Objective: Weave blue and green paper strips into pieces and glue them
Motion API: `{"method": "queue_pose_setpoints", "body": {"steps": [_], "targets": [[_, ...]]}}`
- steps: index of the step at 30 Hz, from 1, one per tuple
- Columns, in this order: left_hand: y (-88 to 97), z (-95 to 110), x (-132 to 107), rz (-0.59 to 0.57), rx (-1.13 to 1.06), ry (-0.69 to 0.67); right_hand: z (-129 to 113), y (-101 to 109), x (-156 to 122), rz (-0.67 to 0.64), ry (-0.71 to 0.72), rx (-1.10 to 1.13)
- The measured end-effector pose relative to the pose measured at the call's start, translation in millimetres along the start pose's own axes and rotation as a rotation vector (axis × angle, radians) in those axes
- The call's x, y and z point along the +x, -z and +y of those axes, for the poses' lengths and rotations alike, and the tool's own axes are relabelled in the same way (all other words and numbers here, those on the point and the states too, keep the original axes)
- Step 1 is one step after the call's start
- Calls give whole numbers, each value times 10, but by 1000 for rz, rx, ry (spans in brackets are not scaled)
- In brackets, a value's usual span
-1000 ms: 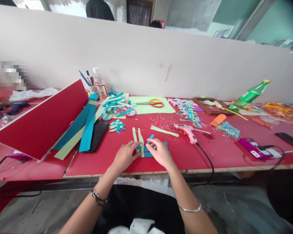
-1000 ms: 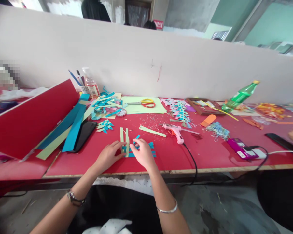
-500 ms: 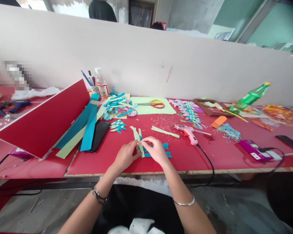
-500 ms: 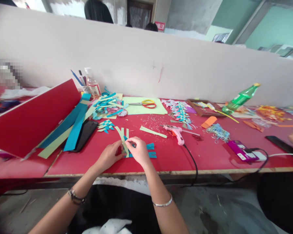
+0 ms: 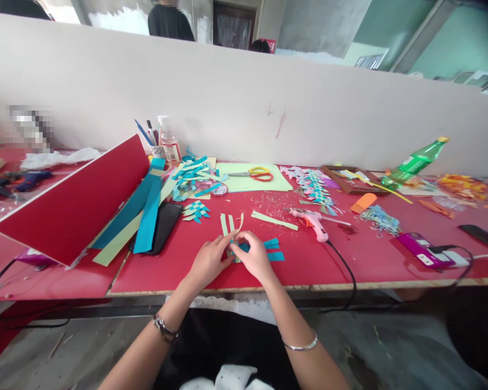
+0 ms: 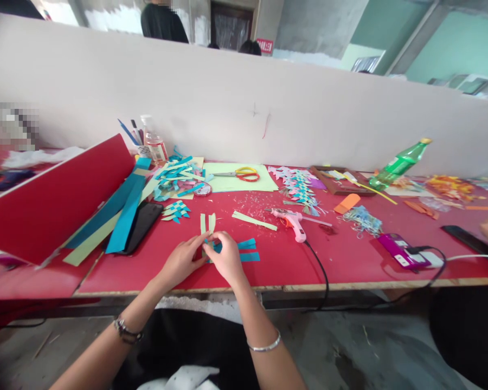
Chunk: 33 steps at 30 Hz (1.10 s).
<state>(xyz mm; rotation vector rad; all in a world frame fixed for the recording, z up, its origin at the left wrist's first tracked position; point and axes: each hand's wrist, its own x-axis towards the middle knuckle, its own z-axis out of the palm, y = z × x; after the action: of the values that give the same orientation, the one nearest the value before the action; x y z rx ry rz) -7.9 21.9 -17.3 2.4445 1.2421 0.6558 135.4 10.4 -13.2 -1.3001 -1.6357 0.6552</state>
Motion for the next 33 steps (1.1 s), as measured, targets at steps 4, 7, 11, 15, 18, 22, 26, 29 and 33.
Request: {"method": "queue_pose_setpoints", "body": {"steps": [4, 7, 11, 15, 18, 22, 26, 29, 33], "targets": [[20, 14, 2, -23, 32, 2, 22, -37, -23, 44, -53, 27], [20, 15, 6, -28, 59, -1, 47, -38, -19, 82, -75, 59], [9, 4, 13, -20, 42, -2, 73, -21, 3, 56, -69, 35], [-3, -7, 15, 1, -23, -1, 63, -7, 12, 65, -60, -31], [-13, -8, 11, 13, -54, 8, 53, 2, 10, 65, -55, -35], [-7, -2, 13, 34, -81, 57, 46, 21, 5, 58, -77, -17], [22, 6, 43, 46, -92, 104, 46, 39, -2, 55, -50, 0], [32, 11, 71, 37, -70, 109, 52, 51, -7, 54, -29, 23], [59, 12, 65, 79, -54, 115, 52, 66, -10, 58, -33, 50]]}}
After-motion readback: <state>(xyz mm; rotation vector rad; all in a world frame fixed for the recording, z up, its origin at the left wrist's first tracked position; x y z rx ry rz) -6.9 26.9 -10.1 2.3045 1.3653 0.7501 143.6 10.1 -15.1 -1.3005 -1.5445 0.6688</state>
